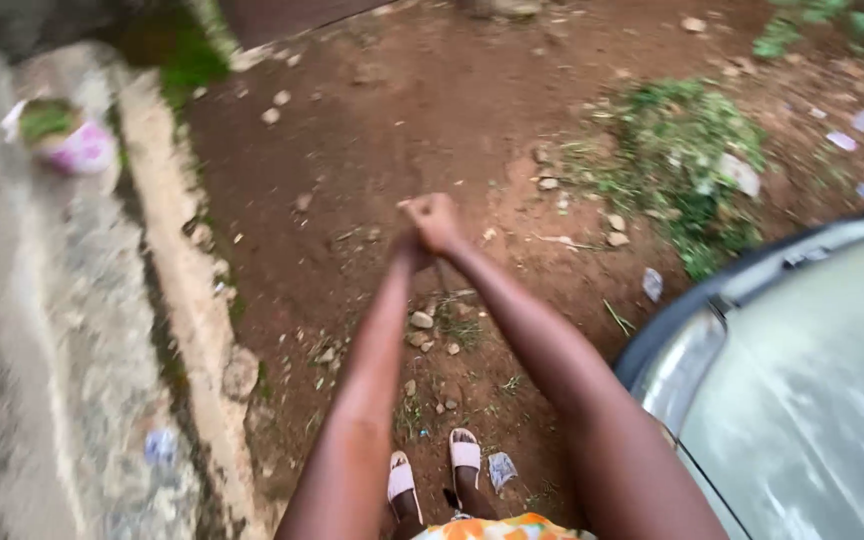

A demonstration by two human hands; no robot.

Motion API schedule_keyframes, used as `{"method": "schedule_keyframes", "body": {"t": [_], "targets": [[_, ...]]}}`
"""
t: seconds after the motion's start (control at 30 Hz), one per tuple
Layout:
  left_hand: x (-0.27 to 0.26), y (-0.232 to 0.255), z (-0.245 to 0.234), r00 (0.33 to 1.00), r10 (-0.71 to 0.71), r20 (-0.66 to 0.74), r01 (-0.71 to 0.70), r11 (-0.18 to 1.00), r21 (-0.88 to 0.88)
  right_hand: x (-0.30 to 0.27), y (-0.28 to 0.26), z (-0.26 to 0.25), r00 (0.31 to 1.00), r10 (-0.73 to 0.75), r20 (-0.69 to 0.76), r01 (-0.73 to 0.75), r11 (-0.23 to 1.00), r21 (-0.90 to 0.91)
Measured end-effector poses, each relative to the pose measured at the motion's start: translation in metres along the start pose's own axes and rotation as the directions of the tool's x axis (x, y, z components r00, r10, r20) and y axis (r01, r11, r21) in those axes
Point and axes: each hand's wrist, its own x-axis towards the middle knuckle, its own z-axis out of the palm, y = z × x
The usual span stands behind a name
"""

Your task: Raking the ground to level the soil and remove debris.

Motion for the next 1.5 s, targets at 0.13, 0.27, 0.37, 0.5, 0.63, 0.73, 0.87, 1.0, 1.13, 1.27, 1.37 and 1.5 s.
{"method": "schedule_keyframes", "body": {"t": [0.13, 0.27, 0.37, 0.5, 0.63, 0.73, 0.87, 1.0, 1.13, 1.27, 1.37, 1.5], "targets": [[-0.013, 0.030, -0.041, 0.997, 0.075, -0.034, -0.082, 0.892, -0.444, 0.006, 0.002, 0.018, 0.993, 0.021, 0.114, -0.028, 0.998, 0.062], [-0.023, 0.069, -0.096, 0.990, 0.044, -0.132, -0.100, 0.884, -0.457, 0.017, -0.036, 0.012, 0.996, -0.077, 0.035, 0.073, 0.990, 0.119], [-0.026, 0.148, -0.163, 0.982, -0.143, -0.120, 0.112, 0.966, -0.231, 0.037, -0.072, -0.020, 0.985, -0.171, -0.016, 0.170, 0.961, 0.219], [0.021, 0.109, -0.129, 0.975, -0.007, -0.221, 0.010, 1.000, 0.016, 0.045, -0.102, -0.056, 0.969, -0.235, -0.078, 0.246, 0.945, 0.213], [0.029, 0.133, -0.112, 0.802, 0.285, -0.525, -0.308, 0.950, 0.046, 0.035, -0.067, -0.066, 0.958, -0.267, -0.106, 0.285, 0.927, 0.243], [0.022, 0.174, -0.098, 0.962, -0.230, -0.147, 0.123, 0.846, -0.519, 0.014, -0.030, -0.081, 0.977, -0.205, -0.067, 0.213, 0.962, 0.172], [0.018, 0.155, -0.029, 0.917, -0.395, 0.052, 0.329, 0.679, -0.656, -0.031, 0.033, -0.102, 0.998, -0.020, -0.057, 0.024, 0.997, 0.073], [0.024, 0.175, 0.022, 0.966, -0.258, 0.019, 0.249, 0.905, -0.344, -0.053, 0.126, -0.116, 0.989, 0.097, -0.110, -0.072, 0.974, 0.216], [0.035, 0.157, 0.081, 0.994, -0.091, 0.060, 0.090, 0.996, 0.012, -0.055, 0.145, -0.128, 0.971, 0.194, -0.142, -0.117, 0.897, 0.427], [0.044, 0.152, 0.072, 0.999, -0.028, 0.044, 0.024, 0.996, 0.085, -0.034, 0.106, -0.127, 0.984, 0.170, -0.052, -0.134, 0.904, 0.406], [0.029, 0.155, 0.046, 0.998, -0.060, 0.002, 0.060, 0.998, 0.002, -0.036, 0.070, -0.117, 0.992, 0.115, -0.043, -0.090, 0.923, 0.374], [-0.018, 0.150, 0.024, 0.996, -0.092, -0.020, 0.089, 0.991, -0.102, -0.059, 0.026, -0.093, 0.992, 0.077, -0.095, -0.047, 0.957, 0.287]]}}
